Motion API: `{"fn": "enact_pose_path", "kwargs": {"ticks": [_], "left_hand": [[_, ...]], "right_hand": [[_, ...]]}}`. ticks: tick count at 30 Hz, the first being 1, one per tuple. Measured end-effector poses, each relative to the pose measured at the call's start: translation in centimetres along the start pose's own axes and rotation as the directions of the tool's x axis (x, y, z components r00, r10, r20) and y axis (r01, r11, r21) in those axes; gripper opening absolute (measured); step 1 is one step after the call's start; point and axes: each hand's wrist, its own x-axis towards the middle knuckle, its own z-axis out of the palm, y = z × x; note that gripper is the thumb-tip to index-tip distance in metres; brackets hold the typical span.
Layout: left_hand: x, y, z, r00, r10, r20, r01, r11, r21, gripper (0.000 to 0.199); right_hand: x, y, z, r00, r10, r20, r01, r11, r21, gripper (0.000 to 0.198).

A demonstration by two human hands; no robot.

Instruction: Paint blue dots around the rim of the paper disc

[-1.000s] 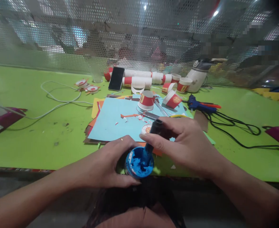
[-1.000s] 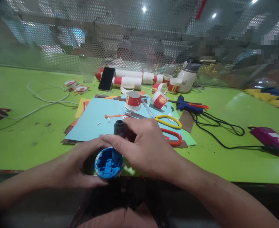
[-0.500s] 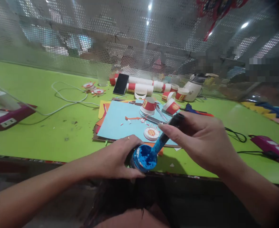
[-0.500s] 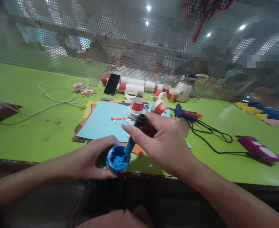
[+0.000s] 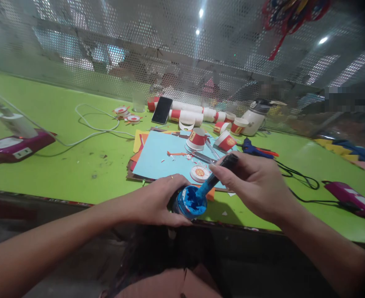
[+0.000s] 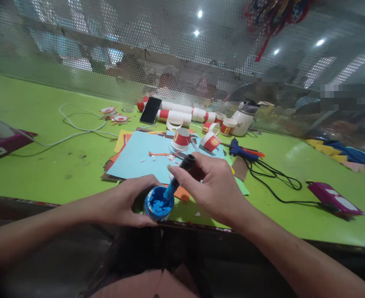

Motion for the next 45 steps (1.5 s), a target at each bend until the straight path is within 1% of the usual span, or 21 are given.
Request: {"fn": "enact_pose_path", "kwargs": {"ticks": [3,5,8,10,13,14,16,19,21,24,26,28,30,33,35,36,40,42,43,45], "left_hand": [[0.0,0.2,-0.1,1.0,0.01,-0.008,-0.01,1.0,-0.007,0.043],[0.0,0.2,-0.1,1.0,0.013,-0.011,-0.014,1.0,-0.011,0.043],[0.0,0.2,-0.1,1.0,-0.002,-0.001,0.002,1.0,-0.006,0.045],[0.0,0.2,-0.2,1.0,-0.01,0.005,0.01,1.0,-0.007,0.045],[0.0,0.2,-0.2,1.0,-0.003,0.001,0.003,1.0,-0.017,0.044],[0.1,0.2,-0.2,1.0,0.001,0.0,-0.001,1.0,-0.021,0.044],[0.1,0.2,-0.2,1.0,0.009,-0.002,-0.009,1.0,-0.029,0.046],[0.1,0.1,-0.1,1.0,0.014,-0.017,-0.015,0.999,-0.028,0.048],[0.2,0.0,0.0,1.0,0.02,-0.023,-0.02,1.0,-0.019,0.047],[0.3,-0.3,0.0,0.999,0.036,-0.014,-0.036,0.999,-0.005,0.05],[0.3,-0.4,0.0,0.998,0.055,-0.012,-0.055,0.998,-0.01,0.053],[0.4,-0.4,0.0,0.997,0.07,-0.015,-0.07,0.997,-0.018,0.053],[0.4,-0.4,0.0,0.998,0.068,-0.016,-0.068,0.997,-0.019,0.05],[0.4,-0.2,-0.1,0.998,0.067,-0.02,-0.067,0.998,-0.017,0.048],[0.4,-0.2,-0.1,0.997,0.08,-0.021,-0.08,0.997,-0.022,0.051],[0.4,-0.2,-0.2,0.996,0.086,-0.023,-0.087,0.996,-0.026,0.053],[0.5,-0.2,-0.1,0.996,0.087,-0.031,-0.088,0.995,-0.038,0.053],[0.5,-0.3,0.0,0.995,0.092,-0.035,-0.093,0.995,-0.039,0.051],[0.5,-0.3,0.0,0.995,0.096,-0.035,-0.098,0.994,-0.039,0.051],[0.5,-0.3,0.0,0.995,0.1,-0.027,-0.101,0.994,-0.037,0.052]], "right_hand": [[-0.2,0.1,-1.1,0.999,-0.023,-0.04,0.024,1.0,0.016,0.033],[-0.4,-0.1,-1.7,0.998,-0.045,-0.046,0.047,0.998,0.042,0.03],[-0.7,-0.2,-2.3,0.997,-0.075,-0.035,0.079,0.988,0.13,0.024],[-0.8,0.0,-2.4,0.996,-0.092,0.013,0.088,0.977,0.194,0.019],[-0.4,0.7,-2.0,0.982,-0.109,0.153,0.07,0.969,0.236,0.02],[-0.2,1.0,-1.8,0.974,-0.115,0.197,0.069,0.972,0.225,0.02],[0.2,1.5,-1.6,0.954,-0.155,0.256,0.111,0.978,0.177,0.018],[0.4,1.8,-2.0,0.913,-0.265,0.311,0.244,0.964,0.104,0.011],[0.2,1.8,-2.7,0.879,-0.307,0.364,0.299,0.951,0.079,0.009],[-0.6,1.9,-3.9,0.822,-0.315,0.475,0.329,0.943,0.058,0.019],[-1.2,2.1,-4.7,0.801,-0.307,0.514,0.335,0.941,0.04,0.028],[-1.6,2.2,-5.5,0.803,-0.286,0.523,0.325,0.945,0.019,0.031],[-1.8,2.1,-6.4,0.815,-0.288,0.503,0.329,0.944,0.008,0.029],[-1.8,1.7,-7.3,0.85,-0.329,0.411,0.357,0.934,0.01,0.025],[-1.7,1.4,-7.2,0.876,-0.34,0.341,0.353,0.935,0.026,0.02],[-1.6,1.3,-6.9,0.883,-0.337,0.326,0.343,0.938,0.041,0.017],[-0.8,1.5,-4.5,0.888,-0.299,0.349,0.296,0.953,0.065,0.015],[-0.3,1.8,-3.6,0.868,-0.316,0.383,0.316,0.947,0.066,0.016],[0.0,1.9,-3.3,0.849,-0.33,0.413,0.33,0.941,0.073,0.017],[0.3,2.0,-3.6,0.79,-0.362,0.495,0.363,0.927,0.098,0.022]]}}
